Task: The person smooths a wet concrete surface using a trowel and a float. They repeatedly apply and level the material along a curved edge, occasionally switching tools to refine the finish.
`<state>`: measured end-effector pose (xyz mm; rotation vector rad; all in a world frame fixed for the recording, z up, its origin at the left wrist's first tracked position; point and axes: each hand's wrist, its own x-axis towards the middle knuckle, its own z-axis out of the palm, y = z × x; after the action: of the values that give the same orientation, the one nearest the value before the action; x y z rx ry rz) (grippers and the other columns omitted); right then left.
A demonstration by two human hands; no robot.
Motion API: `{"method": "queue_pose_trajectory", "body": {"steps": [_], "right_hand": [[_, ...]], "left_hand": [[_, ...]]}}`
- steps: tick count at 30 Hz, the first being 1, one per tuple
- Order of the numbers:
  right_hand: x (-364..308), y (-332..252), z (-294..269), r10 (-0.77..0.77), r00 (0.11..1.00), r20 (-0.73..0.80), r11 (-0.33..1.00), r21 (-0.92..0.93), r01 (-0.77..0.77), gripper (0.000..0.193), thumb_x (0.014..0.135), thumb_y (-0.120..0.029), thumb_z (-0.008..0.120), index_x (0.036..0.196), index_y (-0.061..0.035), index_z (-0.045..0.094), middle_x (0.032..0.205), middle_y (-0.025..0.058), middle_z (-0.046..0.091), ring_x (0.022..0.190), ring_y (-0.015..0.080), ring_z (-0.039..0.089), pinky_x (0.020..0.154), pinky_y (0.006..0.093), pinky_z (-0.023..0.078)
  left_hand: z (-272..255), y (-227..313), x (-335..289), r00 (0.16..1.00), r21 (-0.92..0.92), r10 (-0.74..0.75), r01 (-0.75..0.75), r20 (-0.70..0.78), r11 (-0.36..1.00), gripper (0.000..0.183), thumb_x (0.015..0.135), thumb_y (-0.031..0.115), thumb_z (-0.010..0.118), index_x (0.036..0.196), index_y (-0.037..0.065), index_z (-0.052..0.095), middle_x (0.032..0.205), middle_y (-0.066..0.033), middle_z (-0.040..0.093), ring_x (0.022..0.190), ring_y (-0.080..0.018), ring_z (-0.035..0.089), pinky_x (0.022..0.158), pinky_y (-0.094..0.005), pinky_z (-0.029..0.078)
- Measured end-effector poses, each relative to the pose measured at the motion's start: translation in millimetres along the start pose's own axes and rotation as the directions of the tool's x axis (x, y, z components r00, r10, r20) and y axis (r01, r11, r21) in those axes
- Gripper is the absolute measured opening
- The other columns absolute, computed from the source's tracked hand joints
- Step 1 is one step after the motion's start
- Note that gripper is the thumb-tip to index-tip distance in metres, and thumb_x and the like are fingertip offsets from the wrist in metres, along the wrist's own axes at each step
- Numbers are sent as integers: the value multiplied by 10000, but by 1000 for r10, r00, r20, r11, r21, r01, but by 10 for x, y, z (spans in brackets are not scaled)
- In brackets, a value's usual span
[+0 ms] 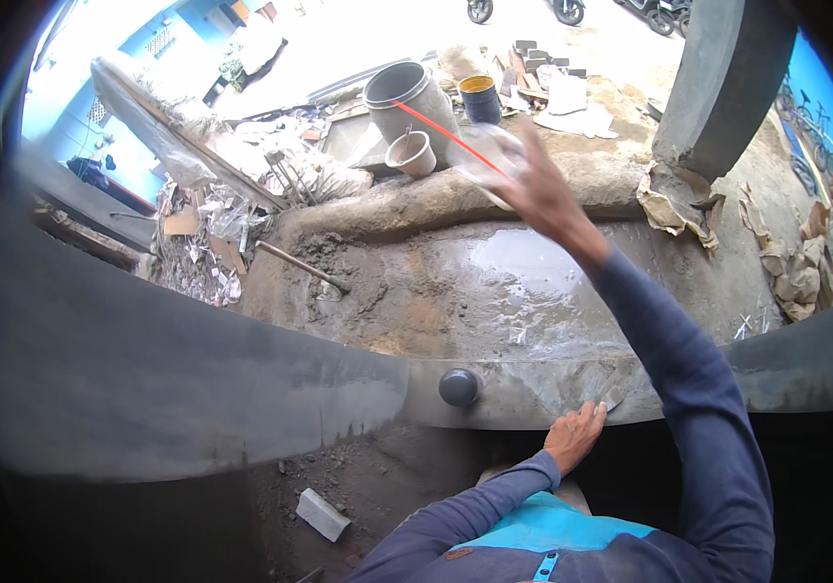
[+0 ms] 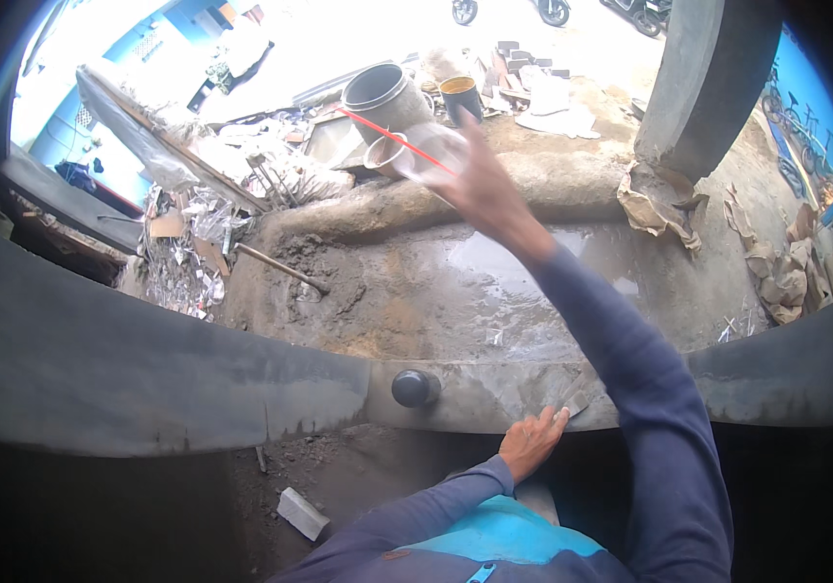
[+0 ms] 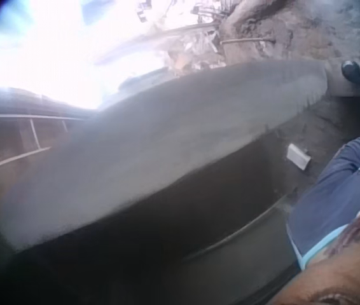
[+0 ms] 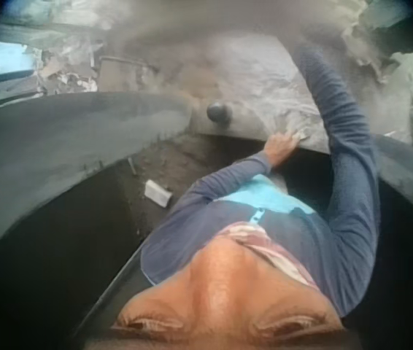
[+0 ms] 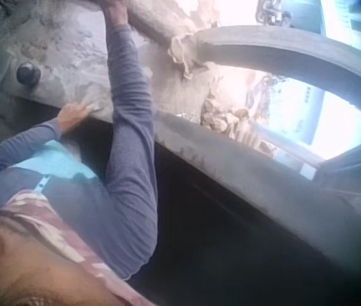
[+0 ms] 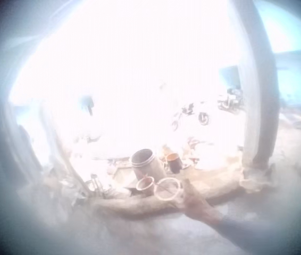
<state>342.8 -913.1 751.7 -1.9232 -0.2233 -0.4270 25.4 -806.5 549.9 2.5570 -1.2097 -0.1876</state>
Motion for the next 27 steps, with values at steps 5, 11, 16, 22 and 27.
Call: {"method": "queue_pose_trajectory", "body": {"steps": [5,11,16,22,27], "right_hand": [[1633,-2405,521,-281,942,-185,954,53,295,881,975,59,489,1748,-24,74,1752,407,50,1653,529,45,1391,517,98],[-362,-2212,504,-779,623,69,626,121,770,479,905,-118,818,1349,-70,644,1422,257,579,1271,417,621,968,480,610],[-2584,-870,-652,219,903,370,927,210,-311,529,994,-91,760,1504,-44,624,1403,169,697,1275,283,687,1097,409,557],[-4523,-844,-1156,679,733,37,692,301,-656,539,1071,-296,713,1479,35,595,1293,150,711,1156,229,714,972,371,596],[-5361,-1081,-1536,764,599,-240,644,344,-683,461,1093,-218,673,1476,31,605,1290,152,723,1149,230,725,997,364,586]], "left_hand": [[295,54,11,974,12,165,-165,-155,986,371,939,158,683,1303,89,713,1067,-80,681,746,-225,745,604,-339,614],[-278,79,127,996,-19,51,-50,67,999,88,955,161,669,966,116,744,965,-110,730,805,-272,775,621,-388,627],[90,-139,-470,995,-37,46,-49,-83,998,226,967,167,650,1158,88,741,915,-86,690,723,-256,763,593,-389,621],[154,12,369,994,72,85,-80,-66,994,466,945,117,650,1409,80,645,1082,-111,664,775,-275,757,622,-400,614],[-249,55,239,983,113,159,-169,91,979,423,975,134,647,1397,112,662,1062,-124,685,737,-304,772,571,-435,595]]}}
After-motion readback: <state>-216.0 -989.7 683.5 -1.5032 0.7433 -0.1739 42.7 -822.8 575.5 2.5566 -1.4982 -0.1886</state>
